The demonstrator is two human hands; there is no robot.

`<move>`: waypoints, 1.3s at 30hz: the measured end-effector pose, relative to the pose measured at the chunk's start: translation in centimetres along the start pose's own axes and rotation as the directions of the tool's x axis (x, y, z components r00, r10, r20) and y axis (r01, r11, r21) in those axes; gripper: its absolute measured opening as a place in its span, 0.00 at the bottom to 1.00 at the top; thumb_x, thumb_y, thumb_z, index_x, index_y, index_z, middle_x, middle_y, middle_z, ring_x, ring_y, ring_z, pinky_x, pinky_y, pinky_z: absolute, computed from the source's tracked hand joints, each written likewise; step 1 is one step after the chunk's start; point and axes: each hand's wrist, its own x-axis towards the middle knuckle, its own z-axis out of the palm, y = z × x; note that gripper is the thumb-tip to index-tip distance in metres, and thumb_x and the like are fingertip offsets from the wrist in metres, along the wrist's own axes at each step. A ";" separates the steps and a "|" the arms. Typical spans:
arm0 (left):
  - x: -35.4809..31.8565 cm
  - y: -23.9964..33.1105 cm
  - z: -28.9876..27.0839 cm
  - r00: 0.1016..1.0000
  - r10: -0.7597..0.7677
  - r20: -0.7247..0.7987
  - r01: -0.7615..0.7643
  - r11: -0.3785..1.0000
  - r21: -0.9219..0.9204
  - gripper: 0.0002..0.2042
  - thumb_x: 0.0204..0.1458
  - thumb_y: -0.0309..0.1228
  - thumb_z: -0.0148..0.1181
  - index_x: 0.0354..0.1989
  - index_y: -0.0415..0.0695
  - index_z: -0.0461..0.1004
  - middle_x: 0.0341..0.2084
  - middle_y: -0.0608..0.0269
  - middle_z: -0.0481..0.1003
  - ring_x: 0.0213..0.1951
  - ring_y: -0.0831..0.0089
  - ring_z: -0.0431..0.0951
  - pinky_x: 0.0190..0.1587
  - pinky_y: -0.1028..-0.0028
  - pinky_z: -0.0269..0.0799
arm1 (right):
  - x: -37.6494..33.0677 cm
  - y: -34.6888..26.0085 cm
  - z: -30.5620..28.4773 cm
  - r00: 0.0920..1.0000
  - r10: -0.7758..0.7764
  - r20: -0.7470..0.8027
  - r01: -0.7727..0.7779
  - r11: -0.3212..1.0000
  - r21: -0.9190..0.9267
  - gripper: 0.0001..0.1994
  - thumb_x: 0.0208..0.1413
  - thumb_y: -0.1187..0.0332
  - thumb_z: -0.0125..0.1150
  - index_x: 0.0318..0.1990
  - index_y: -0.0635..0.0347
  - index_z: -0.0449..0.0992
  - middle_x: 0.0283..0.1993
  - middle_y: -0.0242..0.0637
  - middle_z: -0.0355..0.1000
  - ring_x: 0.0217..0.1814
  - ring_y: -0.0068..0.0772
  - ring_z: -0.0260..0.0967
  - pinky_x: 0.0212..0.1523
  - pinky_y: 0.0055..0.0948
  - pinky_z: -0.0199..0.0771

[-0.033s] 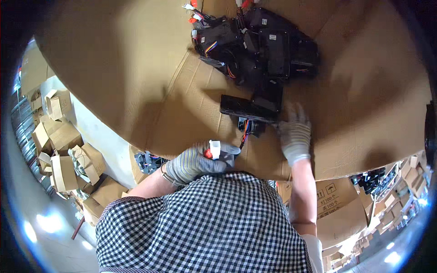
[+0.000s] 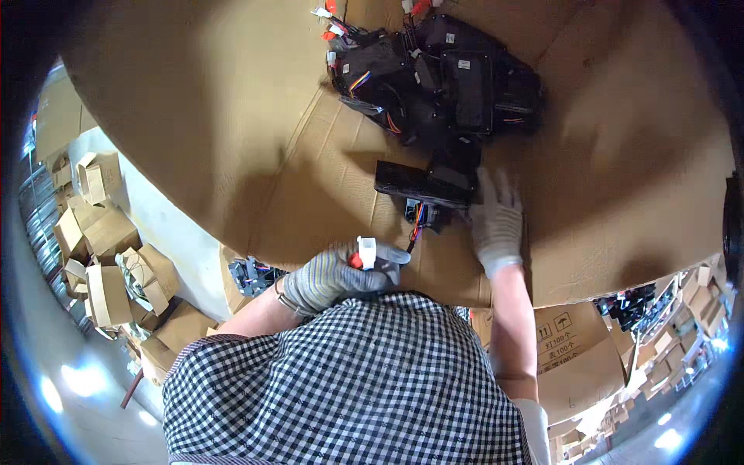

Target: The person tests digital display meters by connecting their wire harnesses to a power connector by hand, puts the tested meters into cardboard boxes, and moves the boxes across the floor.

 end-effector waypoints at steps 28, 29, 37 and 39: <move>11.1 2.1 -2.7 0.766 0.642 -0.036 -0.436 0.476 -0.764 0.25 0.55 0.48 0.49 0.51 0.38 0.64 0.35 0.62 0.73 0.37 0.69 0.73 0.43 0.66 0.68 | -3.5 0.3 -5.2 0.852 0.522 0.049 0.032 -0.146 0.989 0.11 0.56 0.60 0.56 0.29 0.58 0.75 0.30 0.30 0.72 0.35 0.22 0.65 0.42 0.28 0.62; 11.1 2.3 -4.0 0.794 0.601 -0.092 -0.391 0.390 -0.834 0.23 0.55 0.47 0.49 0.50 0.40 0.65 0.30 0.67 0.71 0.31 0.71 0.71 0.39 0.68 0.68 | -3.2 0.5 -4.8 0.850 0.522 0.073 -0.014 -0.116 0.993 0.10 0.56 0.62 0.56 0.30 0.58 0.75 0.32 0.31 0.72 0.36 0.21 0.65 0.42 0.27 0.62; 8.1 1.6 -5.7 0.535 0.700 -0.473 -0.838 0.370 -0.401 0.30 0.50 0.47 0.57 0.57 0.47 0.57 0.35 0.62 0.73 0.31 0.68 0.76 0.35 0.65 0.72 | 3.1 2.9 5.4 0.877 0.382 0.292 -0.337 0.055 0.940 0.11 0.52 0.66 0.58 0.40 0.64 0.76 0.38 0.38 0.74 0.38 0.27 0.68 0.44 0.26 0.66; 7.6 1.0 -4.8 0.484 0.737 -0.472 -0.865 0.485 -0.130 0.32 0.51 0.52 0.54 0.60 0.47 0.55 0.33 0.62 0.72 0.24 0.76 0.72 0.25 0.76 0.69 | 4.3 2.7 6.3 0.873 0.419 0.251 -0.408 0.342 0.846 0.11 0.53 0.67 0.57 0.40 0.64 0.76 0.39 0.42 0.73 0.39 0.33 0.69 0.45 0.28 0.66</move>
